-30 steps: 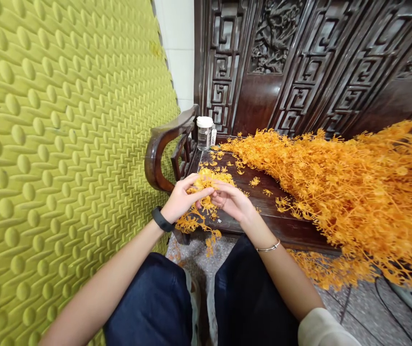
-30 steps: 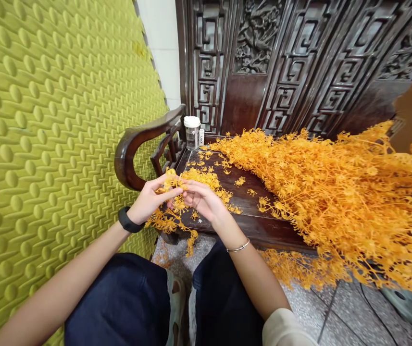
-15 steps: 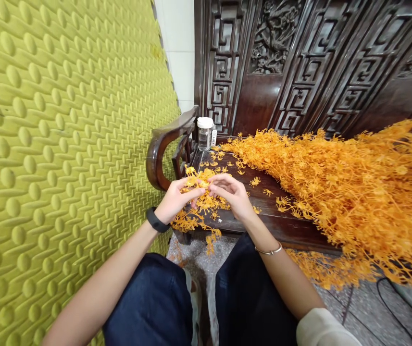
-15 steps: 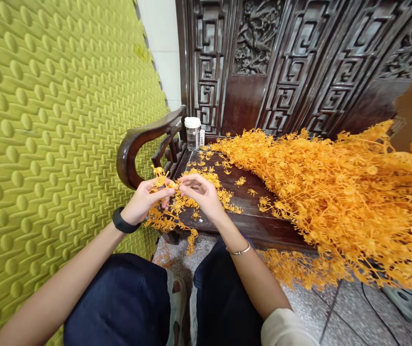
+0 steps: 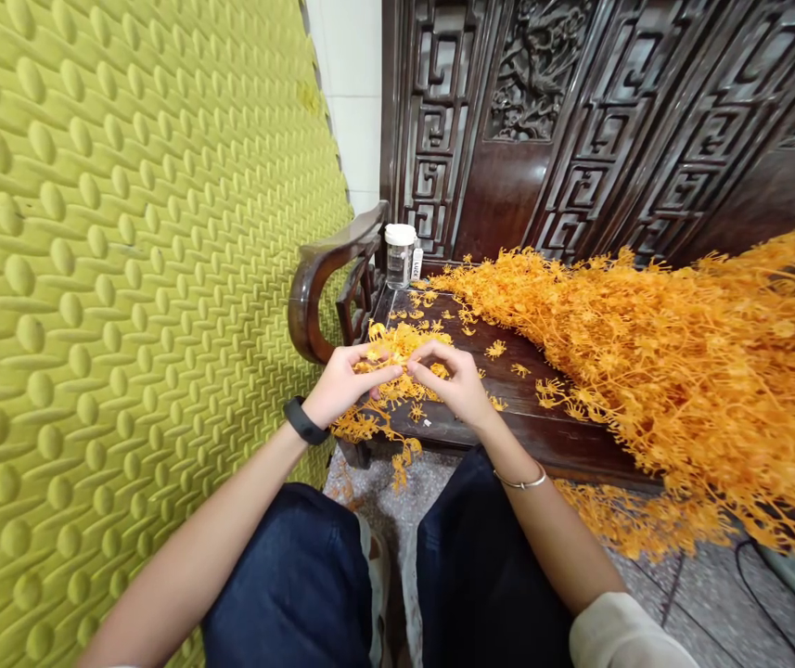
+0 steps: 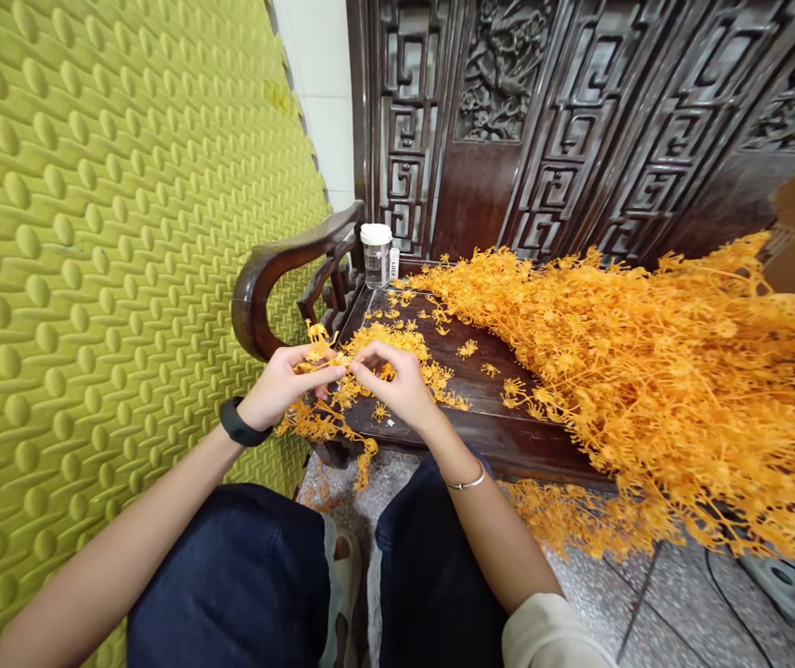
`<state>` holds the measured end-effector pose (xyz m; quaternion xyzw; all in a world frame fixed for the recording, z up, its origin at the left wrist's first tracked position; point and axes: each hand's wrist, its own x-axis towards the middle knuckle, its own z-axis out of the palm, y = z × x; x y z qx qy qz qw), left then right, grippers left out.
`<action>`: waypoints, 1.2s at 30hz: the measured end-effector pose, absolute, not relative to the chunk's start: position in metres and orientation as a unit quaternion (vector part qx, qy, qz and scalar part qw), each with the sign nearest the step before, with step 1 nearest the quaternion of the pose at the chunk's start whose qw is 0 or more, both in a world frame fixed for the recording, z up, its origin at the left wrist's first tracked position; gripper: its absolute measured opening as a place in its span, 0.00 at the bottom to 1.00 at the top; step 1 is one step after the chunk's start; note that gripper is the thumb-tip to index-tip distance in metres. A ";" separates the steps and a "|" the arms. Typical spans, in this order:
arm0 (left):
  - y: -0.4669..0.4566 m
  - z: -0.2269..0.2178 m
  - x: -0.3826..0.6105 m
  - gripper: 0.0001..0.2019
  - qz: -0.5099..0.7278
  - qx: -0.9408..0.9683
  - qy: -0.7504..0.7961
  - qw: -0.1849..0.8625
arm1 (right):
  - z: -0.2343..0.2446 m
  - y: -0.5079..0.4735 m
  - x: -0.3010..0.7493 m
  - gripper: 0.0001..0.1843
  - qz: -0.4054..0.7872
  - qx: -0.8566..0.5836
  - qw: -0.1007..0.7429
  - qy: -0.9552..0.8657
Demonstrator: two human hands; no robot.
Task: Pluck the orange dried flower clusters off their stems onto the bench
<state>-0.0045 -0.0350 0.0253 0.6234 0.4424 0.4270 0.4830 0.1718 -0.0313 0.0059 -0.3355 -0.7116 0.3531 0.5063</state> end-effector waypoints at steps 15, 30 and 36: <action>-0.033 0.020 -0.004 0.12 0.413 0.775 0.425 0.221 | 0.003 -0.029 0.167 0.15 0.552 -0.328 0.410 -0.648; -0.028 0.011 0.002 0.08 0.376 0.777 0.489 0.122 | 0.012 -0.032 0.165 0.17 0.711 -0.196 0.557 -0.380; -0.019 0.008 -0.014 0.10 0.454 0.633 0.548 0.305 | 0.008 -0.013 0.227 0.14 0.531 -0.268 0.682 -0.425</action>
